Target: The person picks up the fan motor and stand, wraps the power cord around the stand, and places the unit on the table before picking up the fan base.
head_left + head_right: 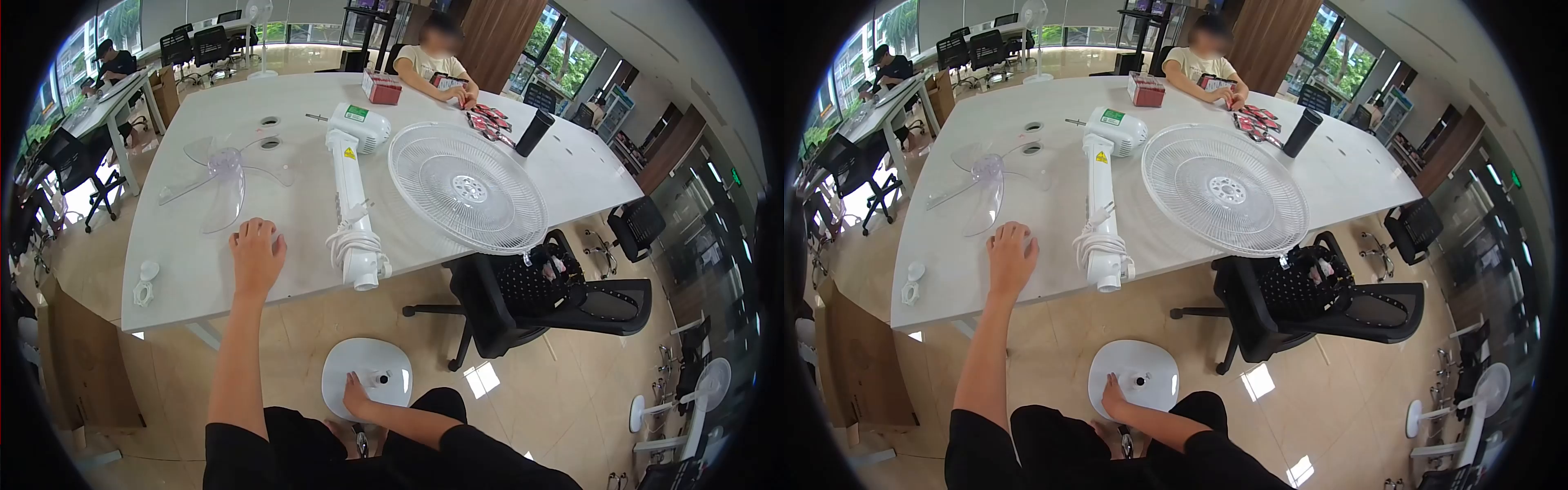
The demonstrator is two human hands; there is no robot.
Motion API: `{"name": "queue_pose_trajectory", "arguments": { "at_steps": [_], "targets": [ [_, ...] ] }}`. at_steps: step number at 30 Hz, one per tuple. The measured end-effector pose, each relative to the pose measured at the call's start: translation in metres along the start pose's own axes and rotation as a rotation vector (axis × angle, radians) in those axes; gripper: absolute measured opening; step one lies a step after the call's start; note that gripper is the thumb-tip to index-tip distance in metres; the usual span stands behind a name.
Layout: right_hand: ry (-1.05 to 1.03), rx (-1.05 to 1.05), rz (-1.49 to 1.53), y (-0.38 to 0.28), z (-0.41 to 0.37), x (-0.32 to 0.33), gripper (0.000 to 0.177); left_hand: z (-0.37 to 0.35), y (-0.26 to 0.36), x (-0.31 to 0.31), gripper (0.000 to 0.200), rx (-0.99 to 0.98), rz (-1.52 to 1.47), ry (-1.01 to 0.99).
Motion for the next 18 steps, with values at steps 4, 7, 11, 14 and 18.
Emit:
{"name": "queue_pose_trajectory", "arguments": {
  "at_steps": [4, 7, 11, 14, 18],
  "targets": [
    [-0.429, 0.160, -0.069, -0.026, 0.037, -0.058, 0.048, 0.002, 0.000, -0.001, 0.016, -0.018, 0.007, 0.021],
    [-0.413, 0.024, -0.158, -0.051, 0.083, -0.122, 0.054, 0.000, -0.001, -0.002, 0.017, -0.015, 0.010, 0.025],
    [-0.300, -0.117, -0.308, -0.004, 0.047, -0.085, 0.053, -0.001, -0.003, -0.003, 0.018, -0.008, 0.008, 0.011],
    [-0.303, -0.157, -0.324, 0.007, 0.072, -0.100, 0.051, 0.001, -0.004, -0.004, 0.019, -0.014, -0.007, 0.011],
    [-0.414, -0.134, -0.160, 0.014, 0.100, -0.124, 0.051, 0.001, -0.006, -0.004, 0.020, -0.021, -0.004, 0.027]
  ]
}}
Point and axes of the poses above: each hand's wrist, its own z-axis towards the middle knuckle, its own x-axis out of the back of the hand, y = z × x, the point moved 6 cm from there along z, towards the middle knuckle, and after that the axes turned 7 degrees about -y, right-handed, at the moved point
